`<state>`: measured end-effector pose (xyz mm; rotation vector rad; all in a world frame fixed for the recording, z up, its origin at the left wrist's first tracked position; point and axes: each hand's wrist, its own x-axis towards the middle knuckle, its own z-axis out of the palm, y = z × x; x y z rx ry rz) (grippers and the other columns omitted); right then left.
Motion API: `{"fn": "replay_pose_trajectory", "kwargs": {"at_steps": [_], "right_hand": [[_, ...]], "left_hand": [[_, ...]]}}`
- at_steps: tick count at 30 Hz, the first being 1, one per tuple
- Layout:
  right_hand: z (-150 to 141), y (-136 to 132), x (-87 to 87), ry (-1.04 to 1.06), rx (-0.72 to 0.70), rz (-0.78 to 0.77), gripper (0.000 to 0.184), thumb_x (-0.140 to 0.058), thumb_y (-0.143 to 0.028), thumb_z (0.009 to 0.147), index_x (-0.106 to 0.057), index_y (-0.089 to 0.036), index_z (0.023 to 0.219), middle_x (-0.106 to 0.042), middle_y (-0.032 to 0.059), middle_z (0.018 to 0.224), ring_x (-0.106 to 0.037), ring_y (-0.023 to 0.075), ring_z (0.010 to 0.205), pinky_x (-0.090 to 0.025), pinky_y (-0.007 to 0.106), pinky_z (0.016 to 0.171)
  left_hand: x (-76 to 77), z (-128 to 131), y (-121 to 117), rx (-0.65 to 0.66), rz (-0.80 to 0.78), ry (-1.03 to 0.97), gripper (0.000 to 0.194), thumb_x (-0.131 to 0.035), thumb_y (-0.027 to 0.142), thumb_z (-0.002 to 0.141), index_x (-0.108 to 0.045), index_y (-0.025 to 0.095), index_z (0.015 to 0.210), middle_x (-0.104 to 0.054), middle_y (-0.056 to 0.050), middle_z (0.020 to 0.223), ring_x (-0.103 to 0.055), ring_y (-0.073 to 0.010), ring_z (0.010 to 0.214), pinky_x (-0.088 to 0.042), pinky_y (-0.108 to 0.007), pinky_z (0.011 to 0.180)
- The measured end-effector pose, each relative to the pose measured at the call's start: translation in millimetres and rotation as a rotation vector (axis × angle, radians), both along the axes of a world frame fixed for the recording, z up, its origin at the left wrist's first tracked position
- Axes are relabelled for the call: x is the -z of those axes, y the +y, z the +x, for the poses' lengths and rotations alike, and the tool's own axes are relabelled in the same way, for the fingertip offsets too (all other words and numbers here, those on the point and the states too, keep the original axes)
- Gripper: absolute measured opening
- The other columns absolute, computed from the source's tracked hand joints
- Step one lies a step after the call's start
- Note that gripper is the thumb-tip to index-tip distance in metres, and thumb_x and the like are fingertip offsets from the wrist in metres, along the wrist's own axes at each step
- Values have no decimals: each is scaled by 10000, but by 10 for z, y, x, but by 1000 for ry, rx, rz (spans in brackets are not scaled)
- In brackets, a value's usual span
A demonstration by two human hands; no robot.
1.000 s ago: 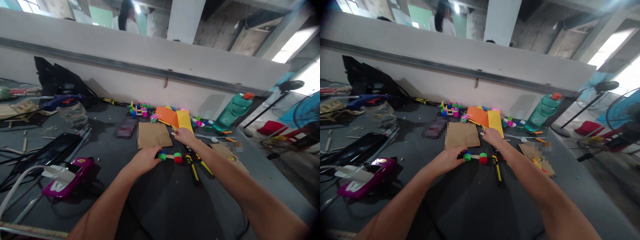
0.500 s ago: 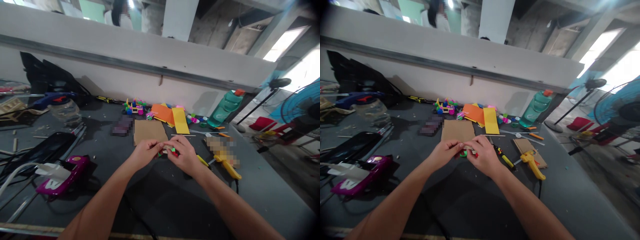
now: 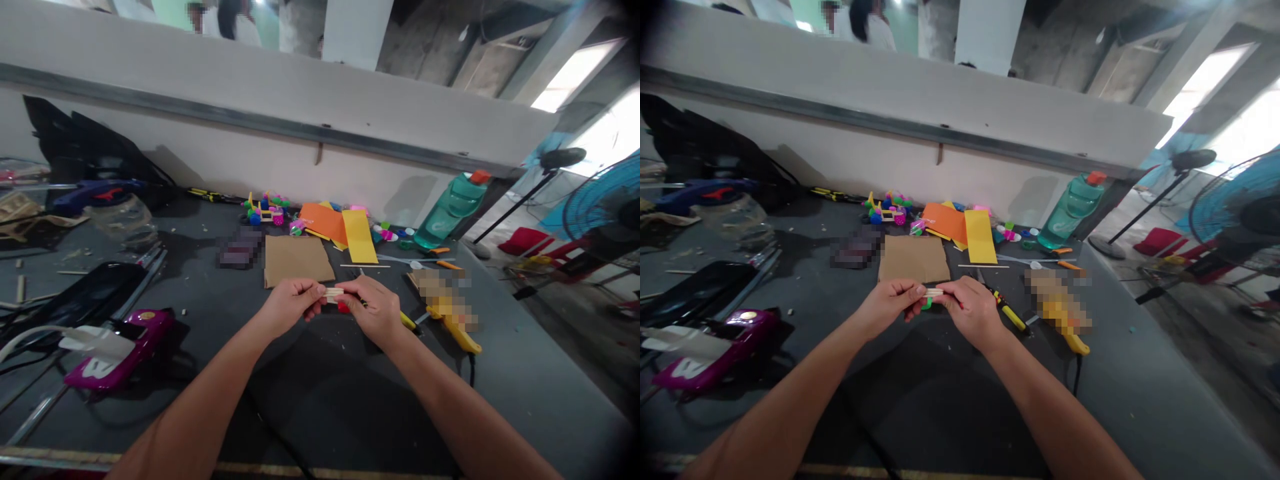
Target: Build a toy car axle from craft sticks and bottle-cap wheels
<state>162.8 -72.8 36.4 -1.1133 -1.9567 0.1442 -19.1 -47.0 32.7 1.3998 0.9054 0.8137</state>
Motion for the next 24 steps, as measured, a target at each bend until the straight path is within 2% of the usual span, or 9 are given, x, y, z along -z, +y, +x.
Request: {"fn": "replay_pose_trajectory", "kwargs": {"at_steps": [5, 9, 13, 15, 17, 20, 22, 24], "right_hand": [[-8, 18, 44, 44, 0, -11, 150, -587, -323, 849, -698, -247, 916, -689, 26, 754, -630, 167, 725, -500, 297, 698], [-45, 76, 57, 251, -2, -204, 216, -665, -304, 769, -689, -245, 975, -701, 22, 819, -639, 162, 728, -526, 297, 677], [-147, 168, -38, 545, -84, -445, 243, -692, -272, 709, -677, -209, 942, -699, 7, 783, -604, 114, 579, -512, 244, 527], [-200, 208, -111, 583, -130, -482, 193, -686, -277, 707, -675, -194, 881, -687, -4, 726, -562, 91, 512, -489, 226, 489], [-228, 234, -166, 556, -146, -471, 167, -671, -291, 719, -666, -189, 851, -680, -2, 707, -568, 95, 528, -475, 218, 484], [-196, 256, -155, 459, -103, -400, 145, -642, -281, 738, -645, -187, 848, -670, 8, 730, -604, 117, 613, -478, 220, 531], [-135, 271, -72, 372, -58, -359, 125, -627, -265, 743, -633, -184, 839, -658, 10, 730, -607, 123, 635, -487, 232, 576], [-71, 292, 47, 270, -30, -362, 124, -618, -267, 746, -625, -182, 837, -660, 14, 732, -613, 134, 652, -492, 248, 610]], "left_hand": [[42, 2, 20, -16, 42, -14, 334, -536, 421, 812, -564, 141, 633, -515, 18, 541, -458, -75, 472, -378, -195, 460], [71, -14, 52, -65, 77, -49, 331, -531, 428, 825, -568, 146, 655, -504, 30, 534, -454, -75, 461, -378, -202, 461], [75, -27, 63, -127, 46, -157, 319, -547, 421, 825, -581, 140, 678, -510, 25, 532, -456, -79, 465, -385, -211, 470], [68, -28, 63, -136, 24, -191, 310, -561, 415, 817, -594, 133, 691, -522, 15, 545, -461, -81, 473, -389, -213, 474], [62, -36, 71, -133, 15, -189, 310, -563, 420, 814, -611, 129, 719, -550, 3, 573, -473, -85, 483, -400, -219, 485], [67, -85, 113, -143, 41, -65, 383, -476, 467, 852, -649, 127, 813, -605, -23, 634, -495, -100, 489, -419, -242, 503], [85, -145, 157, -194, 157, 123, 413, -433, 475, 868, -672, 139, 897, -644, -40, 689, -532, -123, 536, -424, -257, 531], [118, -208, 199, -215, 344, 336, 354, -490, 450, 843, -686, 173, 945, -685, -46, 781, -592, -159, 667, -435, -270, 607]]}}
